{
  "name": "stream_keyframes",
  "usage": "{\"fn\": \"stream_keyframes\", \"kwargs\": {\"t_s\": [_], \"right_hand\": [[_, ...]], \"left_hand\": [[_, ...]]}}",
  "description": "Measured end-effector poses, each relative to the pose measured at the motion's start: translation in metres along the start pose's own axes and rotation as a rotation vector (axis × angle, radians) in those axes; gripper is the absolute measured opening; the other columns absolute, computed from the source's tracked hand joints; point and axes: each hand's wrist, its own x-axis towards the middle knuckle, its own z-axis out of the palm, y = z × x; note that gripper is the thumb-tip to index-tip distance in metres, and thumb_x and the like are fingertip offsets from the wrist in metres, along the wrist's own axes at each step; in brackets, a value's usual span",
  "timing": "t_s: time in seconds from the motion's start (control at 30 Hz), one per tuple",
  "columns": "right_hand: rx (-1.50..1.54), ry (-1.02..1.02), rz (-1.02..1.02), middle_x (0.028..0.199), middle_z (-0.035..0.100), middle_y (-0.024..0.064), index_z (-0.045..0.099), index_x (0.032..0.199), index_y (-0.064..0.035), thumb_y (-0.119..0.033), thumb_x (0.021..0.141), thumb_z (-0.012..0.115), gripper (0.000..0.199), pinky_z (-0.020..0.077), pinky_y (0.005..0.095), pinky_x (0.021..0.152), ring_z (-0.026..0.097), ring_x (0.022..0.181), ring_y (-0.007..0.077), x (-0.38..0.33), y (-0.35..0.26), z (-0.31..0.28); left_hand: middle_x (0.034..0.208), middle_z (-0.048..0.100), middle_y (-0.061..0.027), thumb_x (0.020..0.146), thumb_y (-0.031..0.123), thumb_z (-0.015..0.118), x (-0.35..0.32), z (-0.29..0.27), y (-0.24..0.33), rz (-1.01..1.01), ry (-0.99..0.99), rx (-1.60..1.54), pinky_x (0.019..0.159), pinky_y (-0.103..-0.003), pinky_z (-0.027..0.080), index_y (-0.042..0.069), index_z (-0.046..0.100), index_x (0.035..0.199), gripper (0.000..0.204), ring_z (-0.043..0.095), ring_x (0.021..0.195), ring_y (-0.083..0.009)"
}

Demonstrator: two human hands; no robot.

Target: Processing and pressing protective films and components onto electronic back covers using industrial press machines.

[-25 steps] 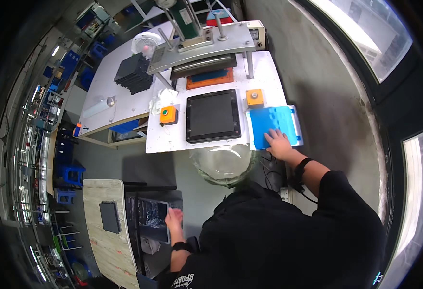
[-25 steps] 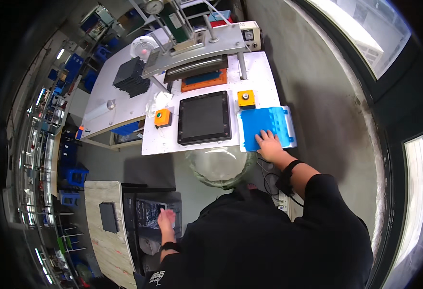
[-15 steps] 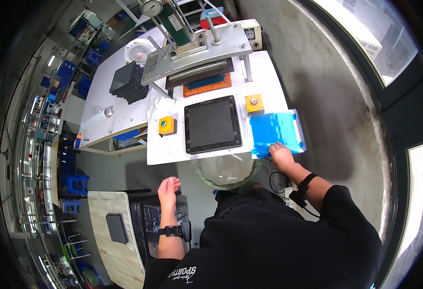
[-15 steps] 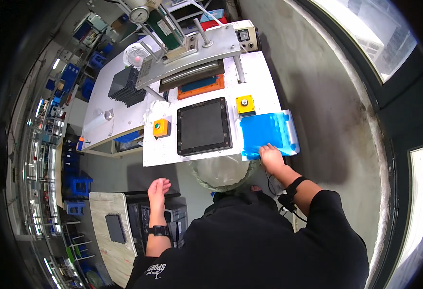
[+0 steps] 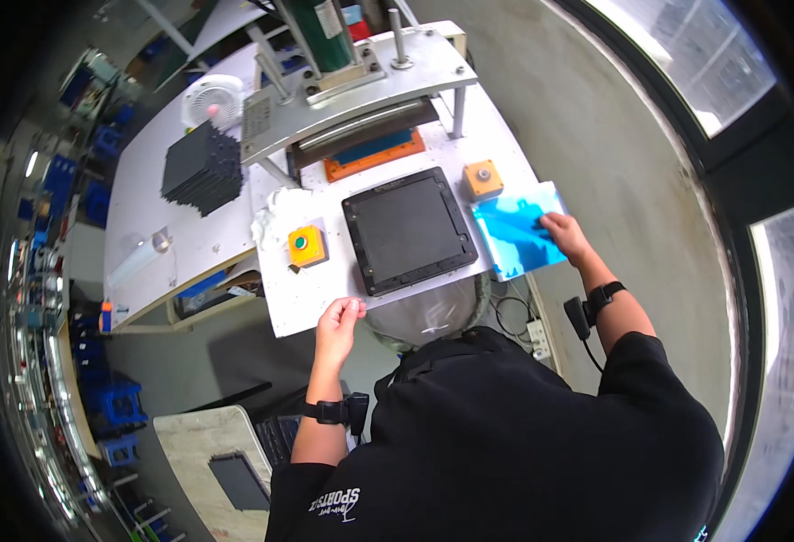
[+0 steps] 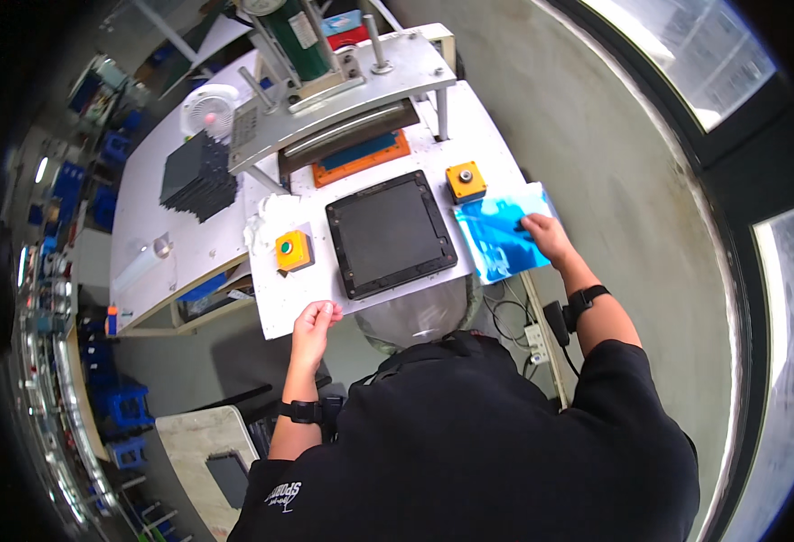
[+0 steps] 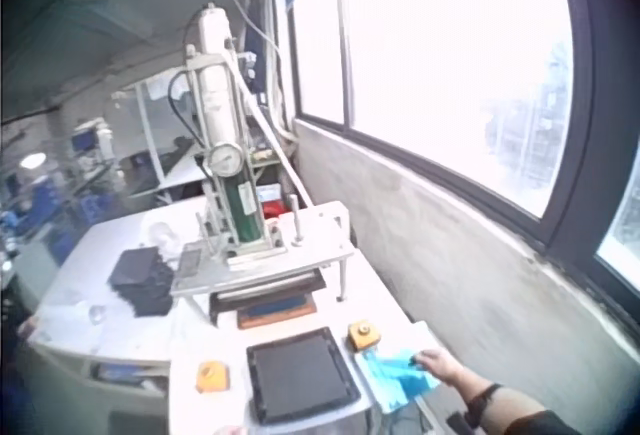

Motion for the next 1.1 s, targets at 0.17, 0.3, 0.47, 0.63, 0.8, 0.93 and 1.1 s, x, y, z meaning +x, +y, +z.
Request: {"fn": "stream_keyframes", "kwargs": {"t_s": [0.17,0.3,0.47,0.63,0.8,0.93,1.1], "right_hand": [[-0.184,0.229,-0.199,0.084,0.065,0.0056,0.062,0.096,0.0030,-0.022,0.093,0.054,0.027,0.0459,0.0290,0.076,0.057,0.080,0.0138,-0.002,-0.052,-0.012],[-0.069,0.271,-0.275,0.083,0.065,0.0078,0.061,0.096,0.0032,-0.021,0.093,0.054,0.025,0.0455,0.0295,0.074,0.056,0.078,0.0146,0.008,-0.084,-0.006],[-0.222,0.348,-0.418,0.082,0.064,0.0136,0.061,0.099,0.0008,-0.015,0.092,0.053,0.019,0.0474,0.0310,0.073,0.061,0.077,0.0196,0.011,-0.102,-0.009],[-0.332,0.389,-0.722,0.090,0.065,0.0195,0.061,0.107,0.0007,0.003,0.087,0.051,0.022,0.0512,0.0319,0.069,0.066,0.077,0.0309,-0.020,-0.166,-0.029],[-0.558,0.139,-1.168,0.093,0.066,0.0156,0.065,0.107,-0.0066,0.009,0.066,0.055,0.045,0.0536,0.0342,0.062,0.066,0.072,0.0284,-0.026,-0.205,-0.006],[-0.630,-0.044,-1.340,0.097,0.065,0.0120,0.064,0.110,-0.0112,0.000,0.066,0.060,0.046,0.0524,0.0326,0.057,0.065,0.070,0.0243,-0.023,-0.234,0.026],[-0.523,-0.154,-1.326,0.100,0.065,0.0125,0.065,0.109,-0.0088,0.003,0.063,0.060,0.047,0.0543,0.0354,0.062,0.066,0.076,0.0269,-0.022,-0.253,0.075]], "left_hand": [[0.095,0.065,-0.0069,0.093,0.019,0.056,0.033,0.035,0.042,0.166,-0.283,0.129,0.079,-0.026,0.048,-0.002,0.060,0.105,0.025,0.061,0.086,-0.0130],[0.110,0.062,-0.0120,0.085,0.032,0.060,0.062,0.094,0.072,0.588,-0.567,0.617,0.084,-0.037,0.048,0.004,0.062,0.109,0.036,0.059,0.101,-0.0274],[0.114,0.059,-0.0157,0.081,0.037,0.063,0.098,0.201,0.071,0.639,-0.997,0.980,0.088,-0.042,0.046,0.002,0.057,0.112,0.047,0.054,0.107,-0.0341],[0.099,0.065,-0.0116,0.088,0.045,0.058,0.093,0.219,0.120,0.228,-0.945,0.409,0.077,-0.034,0.049,0.001,0.062,0.100,0.046,0.061,0.091,-0.0228],[0.075,0.066,-0.0142,0.089,0.061,0.044,0.069,0.170,0.181,-0.134,-0.588,-0.231,0.062,-0.030,0.054,-0.001,0.064,0.079,0.066,0.066,0.067,-0.0199],[0.078,0.064,-0.0097,0.088,0.054,0.054,0.048,0.127,0.204,-0.226,-0.443,-0.386,0.061,-0.027,0.053,0.002,0.059,0.087,0.052,0.065,0.068,-0.0169],[0.085,0.065,-0.0082,0.093,0.018,0.055,0.026,0.087,0.183,-0.052,-0.342,-0.604,0.068,-0.028,0.055,0.004,0.056,0.097,0.015,0.066,0.077,-0.0168]]}}
